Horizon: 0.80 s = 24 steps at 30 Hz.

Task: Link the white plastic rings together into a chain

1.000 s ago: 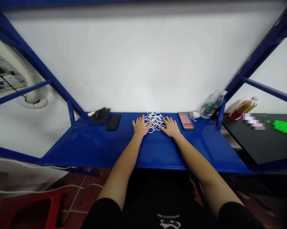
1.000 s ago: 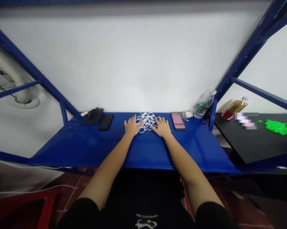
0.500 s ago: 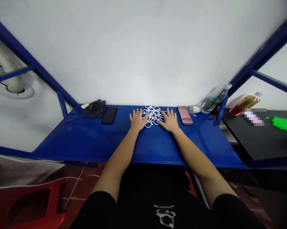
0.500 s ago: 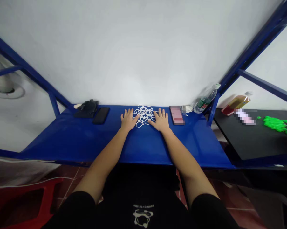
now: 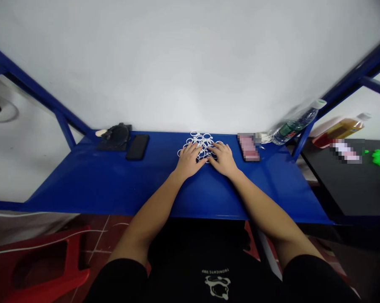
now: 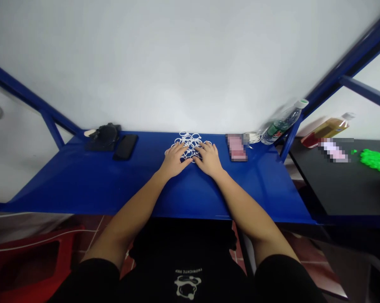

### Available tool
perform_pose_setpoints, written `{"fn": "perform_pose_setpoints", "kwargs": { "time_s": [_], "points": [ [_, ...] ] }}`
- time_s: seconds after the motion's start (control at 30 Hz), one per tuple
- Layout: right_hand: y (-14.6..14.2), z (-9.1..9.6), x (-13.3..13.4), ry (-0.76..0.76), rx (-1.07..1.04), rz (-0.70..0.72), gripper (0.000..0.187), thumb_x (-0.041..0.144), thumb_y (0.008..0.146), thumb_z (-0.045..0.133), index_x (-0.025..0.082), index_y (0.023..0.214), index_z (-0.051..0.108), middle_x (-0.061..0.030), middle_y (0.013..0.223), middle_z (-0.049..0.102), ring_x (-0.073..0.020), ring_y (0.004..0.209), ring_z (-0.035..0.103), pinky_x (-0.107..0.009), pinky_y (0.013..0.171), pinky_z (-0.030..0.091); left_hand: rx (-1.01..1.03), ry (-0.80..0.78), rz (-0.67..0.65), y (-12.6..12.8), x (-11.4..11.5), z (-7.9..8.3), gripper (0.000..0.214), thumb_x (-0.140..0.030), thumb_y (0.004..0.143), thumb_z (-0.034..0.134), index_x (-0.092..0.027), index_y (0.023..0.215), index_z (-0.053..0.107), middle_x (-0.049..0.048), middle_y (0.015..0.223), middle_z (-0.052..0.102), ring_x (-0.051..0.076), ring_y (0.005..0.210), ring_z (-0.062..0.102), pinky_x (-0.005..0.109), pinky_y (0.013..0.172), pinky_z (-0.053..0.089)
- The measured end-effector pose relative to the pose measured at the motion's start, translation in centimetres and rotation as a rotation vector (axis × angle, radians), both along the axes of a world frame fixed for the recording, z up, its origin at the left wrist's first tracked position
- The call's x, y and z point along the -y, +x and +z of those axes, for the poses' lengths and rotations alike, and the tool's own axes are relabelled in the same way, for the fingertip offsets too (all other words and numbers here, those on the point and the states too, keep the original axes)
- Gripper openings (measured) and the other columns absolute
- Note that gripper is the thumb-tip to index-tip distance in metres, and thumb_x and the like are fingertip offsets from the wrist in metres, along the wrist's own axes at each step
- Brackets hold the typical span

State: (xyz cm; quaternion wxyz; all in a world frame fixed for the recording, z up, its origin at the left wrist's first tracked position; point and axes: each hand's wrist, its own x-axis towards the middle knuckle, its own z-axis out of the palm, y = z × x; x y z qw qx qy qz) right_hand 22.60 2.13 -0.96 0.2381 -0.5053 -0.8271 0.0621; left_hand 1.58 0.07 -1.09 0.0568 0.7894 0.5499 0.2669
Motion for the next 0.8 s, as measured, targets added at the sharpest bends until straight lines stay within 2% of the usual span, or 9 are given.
{"fn": "perform_pose_setpoints", "kwargs": {
  "time_s": [0.1,0.23,0.37,0.53,0.63,0.8],
  "points": [
    [-0.10,-0.01,0.18,0.024,0.014,0.007,0.035,0.039,0.097,0.065,0.023,0.127,0.073,-0.0137,0.150,0.060,-0.0401,0.148,0.042,-0.071,0.122,0.027,-0.009,0.037,-0.067,0.26,0.26,-0.02,0.049,-0.043,0.094,0.072,-0.023,0.139,0.065,0.0132,0.157,0.054,0.036,0.152,0.042,0.057,0.122,0.037],
    [0.29,-0.28,-0.16,0.019,0.050,-0.010,0.029,0.039,0.093,0.071,0.023,0.116,0.078,-0.0150,0.149,0.059,-0.0435,0.148,0.040,-0.074,0.119,0.027,-0.036,0.011,-0.069,0.10,0.15,-0.12,0.047,-0.041,0.092,0.075,-0.022,0.135,0.068,0.0137,0.156,0.054,0.037,0.151,0.042,0.058,0.122,0.037],
    [0.39,-0.57,-0.54,0.024,0.051,0.015,0.028,0.036,0.092,0.071,0.025,0.117,0.078,-0.0136,0.150,0.058,-0.0429,0.148,0.040,-0.072,0.119,0.030,-0.042,-0.028,-0.063,-0.01,0.06,-0.20,0.042,-0.039,0.093,0.075,-0.023,0.131,0.071,0.0126,0.156,0.055,0.037,0.151,0.042,0.059,0.123,0.036],
    [0.17,-0.72,-0.53,0.010,0.055,0.069,0.038,0.024,0.089,0.067,0.027,0.125,0.077,-0.0120,0.155,0.053,-0.0424,0.149,0.037,-0.070,0.119,0.031,-0.072,-0.070,-0.070,0.04,0.08,-0.28,0.037,-0.037,0.092,0.076,-0.024,0.127,0.074,0.0124,0.157,0.053,0.037,0.153,0.039,0.059,0.124,0.034],
    [0.12,-0.78,-0.50,0.026,0.059,0.114,0.040,0.017,0.084,0.066,0.027,0.121,0.078,-0.0100,0.158,0.051,-0.0424,0.150,0.035,-0.069,0.120,0.030,-0.094,-0.091,-0.079,0.00,0.07,-0.36,0.034,-0.038,0.093,0.075,-0.025,0.124,0.075,0.0114,0.159,0.051,0.037,0.154,0.037,0.059,0.123,0.033],
    [0.21,-0.97,-0.74,0.060,0.028,0.159,0.028,0.017,0.086,0.064,0.023,0.108,0.080,-0.0112,0.152,0.056,-0.0404,0.147,0.040,-0.065,0.120,0.033,-0.111,-0.121,-0.106,-0.09,0.00,-0.59,0.028,-0.036,0.096,0.069,-0.027,0.122,0.075,0.0097,0.160,0.050,0.035,0.154,0.037,0.059,0.125,0.031]
  ]
}}
